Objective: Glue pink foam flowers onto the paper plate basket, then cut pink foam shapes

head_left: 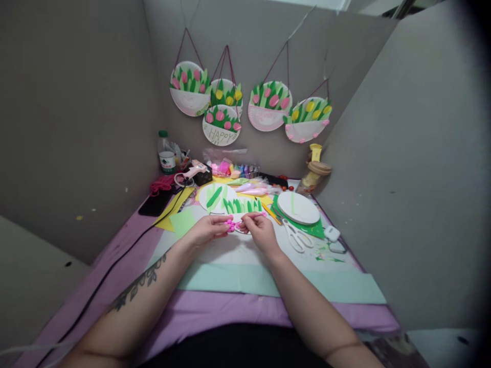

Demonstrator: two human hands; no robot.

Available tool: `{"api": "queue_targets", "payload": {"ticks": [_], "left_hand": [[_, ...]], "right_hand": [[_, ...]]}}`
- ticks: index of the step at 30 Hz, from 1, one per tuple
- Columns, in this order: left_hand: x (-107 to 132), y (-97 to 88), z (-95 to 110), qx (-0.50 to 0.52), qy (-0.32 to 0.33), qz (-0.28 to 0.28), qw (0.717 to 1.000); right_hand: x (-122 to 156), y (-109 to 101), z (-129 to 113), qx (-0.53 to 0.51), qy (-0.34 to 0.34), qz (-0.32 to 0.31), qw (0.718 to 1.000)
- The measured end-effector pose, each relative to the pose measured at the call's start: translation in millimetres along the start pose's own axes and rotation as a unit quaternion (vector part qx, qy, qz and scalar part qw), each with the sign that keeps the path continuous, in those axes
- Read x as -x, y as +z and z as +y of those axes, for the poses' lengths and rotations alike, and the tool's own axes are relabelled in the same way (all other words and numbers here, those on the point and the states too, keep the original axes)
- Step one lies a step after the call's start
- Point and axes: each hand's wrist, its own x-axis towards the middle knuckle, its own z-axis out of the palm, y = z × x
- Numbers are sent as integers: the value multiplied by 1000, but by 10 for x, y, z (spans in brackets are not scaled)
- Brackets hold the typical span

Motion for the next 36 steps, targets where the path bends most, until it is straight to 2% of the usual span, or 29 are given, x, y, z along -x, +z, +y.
{"api": "queue_targets", "payload": {"ticks": [8, 17, 26, 36], "left_hand": [[21, 32, 26, -5, 2, 19, 1000], [19, 49, 41, 35, 28, 63, 997], [-9, 21, 9, 61, 52, 73, 994], [-4, 38, 25, 47, 44, 71, 995]], "right_hand": [[3, -11, 28, -30, -25, 1, 999], [-59, -52, 36, -169, -36, 72, 982], [70, 41, -15, -31, -77, 65, 994], [85, 94, 3, -8, -64, 47, 997]]}}
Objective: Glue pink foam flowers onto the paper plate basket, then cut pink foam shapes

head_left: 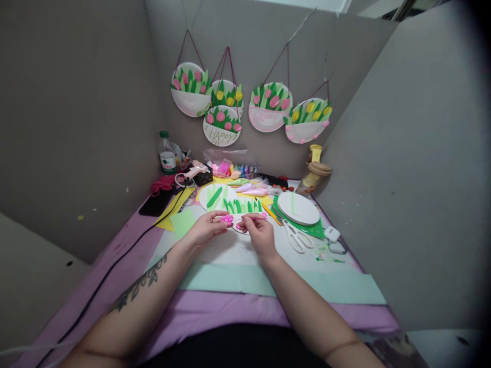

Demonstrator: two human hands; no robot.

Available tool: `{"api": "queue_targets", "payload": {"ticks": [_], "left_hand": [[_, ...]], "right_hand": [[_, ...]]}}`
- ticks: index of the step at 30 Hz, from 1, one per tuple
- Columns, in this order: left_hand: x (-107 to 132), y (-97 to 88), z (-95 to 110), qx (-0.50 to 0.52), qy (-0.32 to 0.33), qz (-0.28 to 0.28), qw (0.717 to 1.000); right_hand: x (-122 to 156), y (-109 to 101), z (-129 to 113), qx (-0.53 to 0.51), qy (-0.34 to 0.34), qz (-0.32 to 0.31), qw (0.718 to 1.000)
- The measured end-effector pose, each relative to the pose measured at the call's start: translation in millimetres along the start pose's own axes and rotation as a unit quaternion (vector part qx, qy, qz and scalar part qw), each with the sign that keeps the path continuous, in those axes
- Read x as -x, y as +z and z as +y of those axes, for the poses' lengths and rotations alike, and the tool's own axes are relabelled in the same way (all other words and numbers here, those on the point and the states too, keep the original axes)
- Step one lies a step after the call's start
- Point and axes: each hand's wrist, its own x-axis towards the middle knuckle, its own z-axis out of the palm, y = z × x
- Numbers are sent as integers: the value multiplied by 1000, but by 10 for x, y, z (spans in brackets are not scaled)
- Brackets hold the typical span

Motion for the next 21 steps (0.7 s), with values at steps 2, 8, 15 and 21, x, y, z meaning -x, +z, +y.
{"api": "queue_targets", "payload": {"ticks": [2, 8, 15, 21], "left_hand": [[-4, -4, -3, -4, 2, -1, 1000], [-10, -15, -16, -13, 2, -3, 1000], [-10, -14, -18, -20, 2, -6, 1000], [-5, -6, -19, -22, 2, 0, 1000]], "right_hand": [[3, 3, 3, 0, 2, -3, 1000], [9, 5, 0, -1, -4, -5, 1000], [1, 7, -7, -5, 4, 0, 1000], [-4, 11, 6, -8, 8, 1, 1000]]}}
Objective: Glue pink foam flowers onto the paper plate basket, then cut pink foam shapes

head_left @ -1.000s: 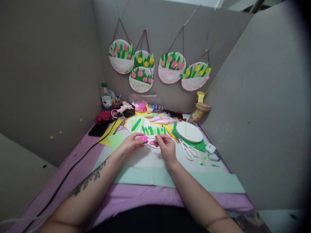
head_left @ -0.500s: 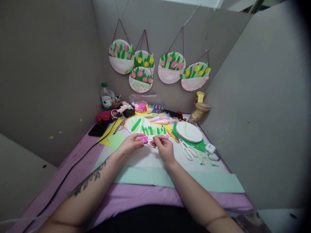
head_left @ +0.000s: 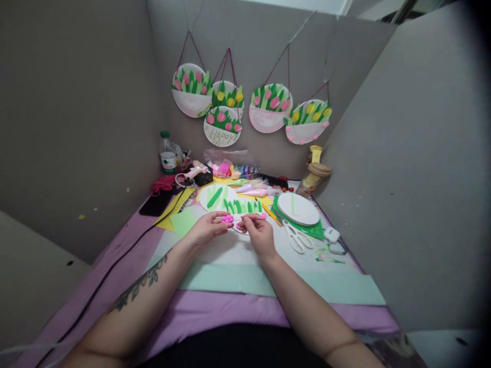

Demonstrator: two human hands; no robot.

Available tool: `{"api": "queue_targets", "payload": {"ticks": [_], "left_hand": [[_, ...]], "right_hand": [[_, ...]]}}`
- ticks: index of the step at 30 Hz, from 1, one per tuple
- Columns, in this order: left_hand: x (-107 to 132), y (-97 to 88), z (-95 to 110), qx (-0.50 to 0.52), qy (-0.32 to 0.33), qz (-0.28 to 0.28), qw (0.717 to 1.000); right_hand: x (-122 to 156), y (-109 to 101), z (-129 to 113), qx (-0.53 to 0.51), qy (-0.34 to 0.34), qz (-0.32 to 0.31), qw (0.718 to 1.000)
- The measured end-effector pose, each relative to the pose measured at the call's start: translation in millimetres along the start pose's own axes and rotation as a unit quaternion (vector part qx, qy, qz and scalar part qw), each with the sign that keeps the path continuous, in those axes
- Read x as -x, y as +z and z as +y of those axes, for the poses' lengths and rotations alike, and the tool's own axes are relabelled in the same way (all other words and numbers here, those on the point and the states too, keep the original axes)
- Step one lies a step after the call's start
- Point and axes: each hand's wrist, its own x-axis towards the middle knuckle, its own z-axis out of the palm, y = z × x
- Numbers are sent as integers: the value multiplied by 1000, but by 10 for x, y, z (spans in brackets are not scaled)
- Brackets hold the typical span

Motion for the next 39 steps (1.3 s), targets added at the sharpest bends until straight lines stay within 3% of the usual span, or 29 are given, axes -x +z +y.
{"api": "queue_targets", "payload": {"ticks": [29, 39], "left_hand": [[18, 7, -4, 47, -13, -29, 998], [4, 25, 8, -21, 11, 24, 999]], "right_hand": [[-1, -1, -3, 8, -22, 10, 1000], [-19, -15, 23, -15, -18, -10, 1000]]}}
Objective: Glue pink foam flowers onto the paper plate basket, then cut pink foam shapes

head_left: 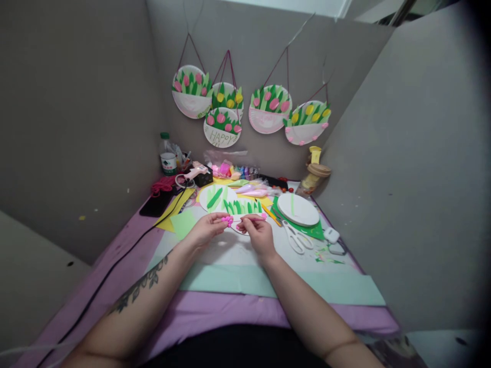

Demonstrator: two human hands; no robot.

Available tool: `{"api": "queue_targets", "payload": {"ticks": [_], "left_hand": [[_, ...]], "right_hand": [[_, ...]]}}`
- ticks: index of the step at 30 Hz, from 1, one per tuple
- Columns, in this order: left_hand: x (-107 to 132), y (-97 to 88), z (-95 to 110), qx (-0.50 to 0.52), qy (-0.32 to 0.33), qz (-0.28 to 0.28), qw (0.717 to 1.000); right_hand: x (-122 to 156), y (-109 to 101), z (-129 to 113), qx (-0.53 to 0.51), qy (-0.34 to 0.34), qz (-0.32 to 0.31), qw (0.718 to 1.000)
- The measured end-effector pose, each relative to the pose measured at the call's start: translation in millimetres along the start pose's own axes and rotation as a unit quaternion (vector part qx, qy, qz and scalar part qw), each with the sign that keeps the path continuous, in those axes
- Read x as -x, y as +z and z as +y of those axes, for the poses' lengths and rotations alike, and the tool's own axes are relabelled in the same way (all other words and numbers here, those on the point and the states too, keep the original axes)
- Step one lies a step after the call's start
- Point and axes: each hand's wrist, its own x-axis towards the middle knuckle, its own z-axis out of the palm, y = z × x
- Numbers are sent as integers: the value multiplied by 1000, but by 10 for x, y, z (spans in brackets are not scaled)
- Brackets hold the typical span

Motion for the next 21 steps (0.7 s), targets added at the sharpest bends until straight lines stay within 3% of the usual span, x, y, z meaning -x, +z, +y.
{"api": "queue_targets", "payload": {"ticks": [8, 21], "left_hand": [[-11, -29, -37, 88, 4, -12, 996], [-18, -11, -35, 83, -4, -1, 997]], "right_hand": [[-13, -53, 36, -35, -33, 16, 999], [31, 6, 18, 4, -37, 7, 999]]}}
